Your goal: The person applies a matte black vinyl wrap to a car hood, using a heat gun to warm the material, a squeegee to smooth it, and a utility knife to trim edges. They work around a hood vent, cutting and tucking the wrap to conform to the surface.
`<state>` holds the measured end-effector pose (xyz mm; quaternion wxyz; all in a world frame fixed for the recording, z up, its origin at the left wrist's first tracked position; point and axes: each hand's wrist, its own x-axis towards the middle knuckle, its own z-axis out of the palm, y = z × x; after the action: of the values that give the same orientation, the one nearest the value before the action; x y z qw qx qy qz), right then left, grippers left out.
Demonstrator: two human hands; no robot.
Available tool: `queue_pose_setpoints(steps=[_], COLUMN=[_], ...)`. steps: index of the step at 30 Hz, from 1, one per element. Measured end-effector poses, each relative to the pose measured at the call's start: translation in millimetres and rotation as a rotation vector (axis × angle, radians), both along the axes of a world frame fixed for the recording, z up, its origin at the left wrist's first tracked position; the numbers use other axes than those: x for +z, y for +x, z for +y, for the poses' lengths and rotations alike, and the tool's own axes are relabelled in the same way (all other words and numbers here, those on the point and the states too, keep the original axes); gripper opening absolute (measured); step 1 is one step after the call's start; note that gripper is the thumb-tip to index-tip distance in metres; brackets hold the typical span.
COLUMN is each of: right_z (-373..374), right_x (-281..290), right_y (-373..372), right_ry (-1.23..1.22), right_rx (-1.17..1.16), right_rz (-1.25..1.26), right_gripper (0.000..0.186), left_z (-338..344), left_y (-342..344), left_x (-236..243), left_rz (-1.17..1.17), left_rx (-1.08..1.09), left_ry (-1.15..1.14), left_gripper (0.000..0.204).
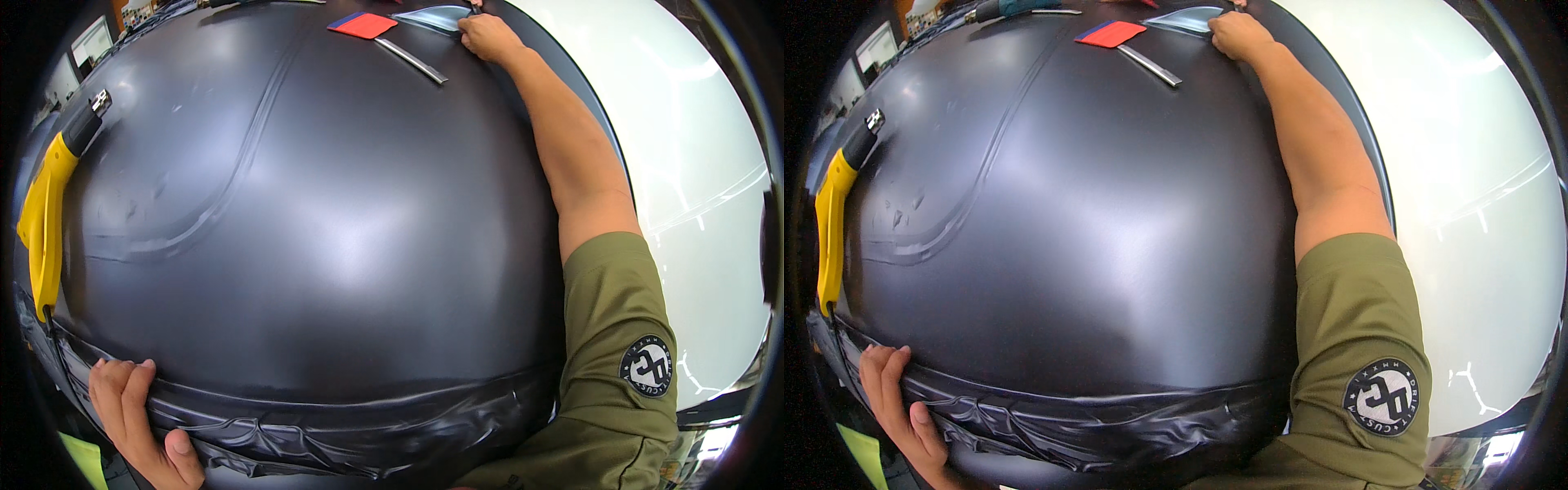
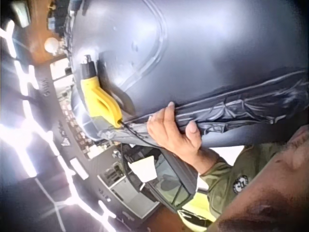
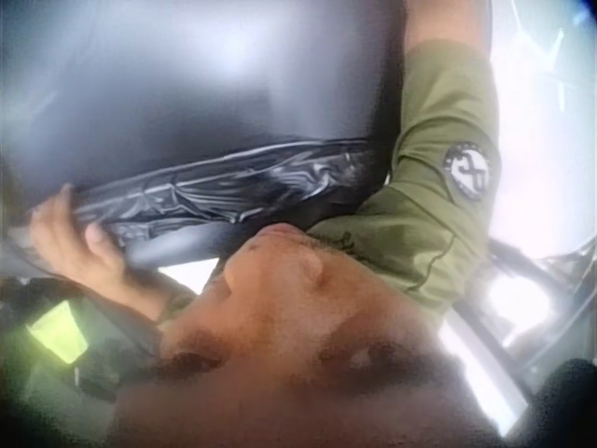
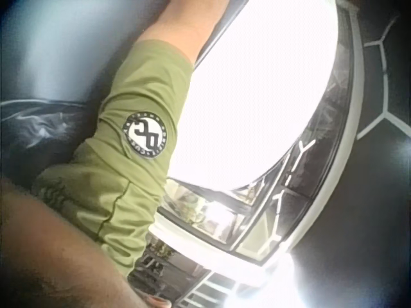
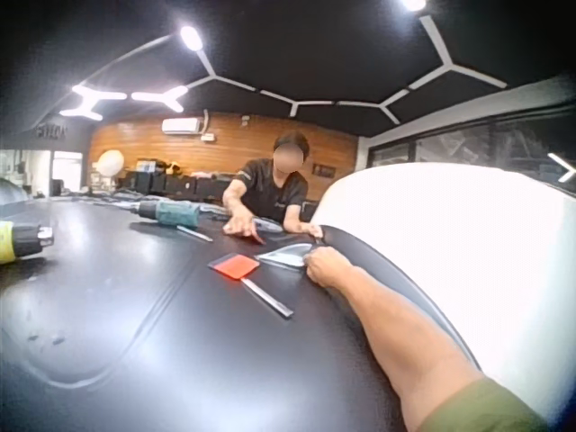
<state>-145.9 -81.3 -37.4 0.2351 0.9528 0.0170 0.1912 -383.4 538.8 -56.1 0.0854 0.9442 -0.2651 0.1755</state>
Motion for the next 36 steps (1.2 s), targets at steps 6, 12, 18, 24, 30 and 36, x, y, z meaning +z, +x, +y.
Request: queue_pose_setpoints(steps=[6, 12, 18, 24, 30, 36], right_z=[-9.8, -10.7, -15.2, -13.6, -6.2, -18.1], right_x=[1.3, -10.7, -10.9, -4.2, -8.5, -11.8], right_y=[4.5, -0.9, 1.8, 1.8, 7.9, 4.3], right_ry=[0.121, 0.290, 0.054, 0.058, 0.167, 0.313], right_rx=[-0.035, 0.030, 0.052, 0.023, -0.008, 0.052], right_rz=[-0.015, -0.141, -0.076, -0.038, -0.089, -0.124], right_gripper=[0.019, 0.014, 0.018, 0.017, 0.015, 0.015], left_z=[-12.4, -13.6, 0.6, 2.1, -9.3, -1.3], left_y=[-0.1, -3.3, -2.8, -3.2, -2.5, -0.7], left_x=[2.0, 5.2, 4.0, 3.6, 0.6, 1.3], left_rz=[-0.023, -0.019, 0.038, 0.030, -0.031, -0.026], left_rx=[-0.020, -0.003, 0.039, 0.039, -0.003, 0.008], left_ry=[-0.081, -0.054, 0.041, 0.051, -0.071, 0.004], left_gripper=[0.064, 0.064, 0.068, 0.069, 0.069, 0.071])
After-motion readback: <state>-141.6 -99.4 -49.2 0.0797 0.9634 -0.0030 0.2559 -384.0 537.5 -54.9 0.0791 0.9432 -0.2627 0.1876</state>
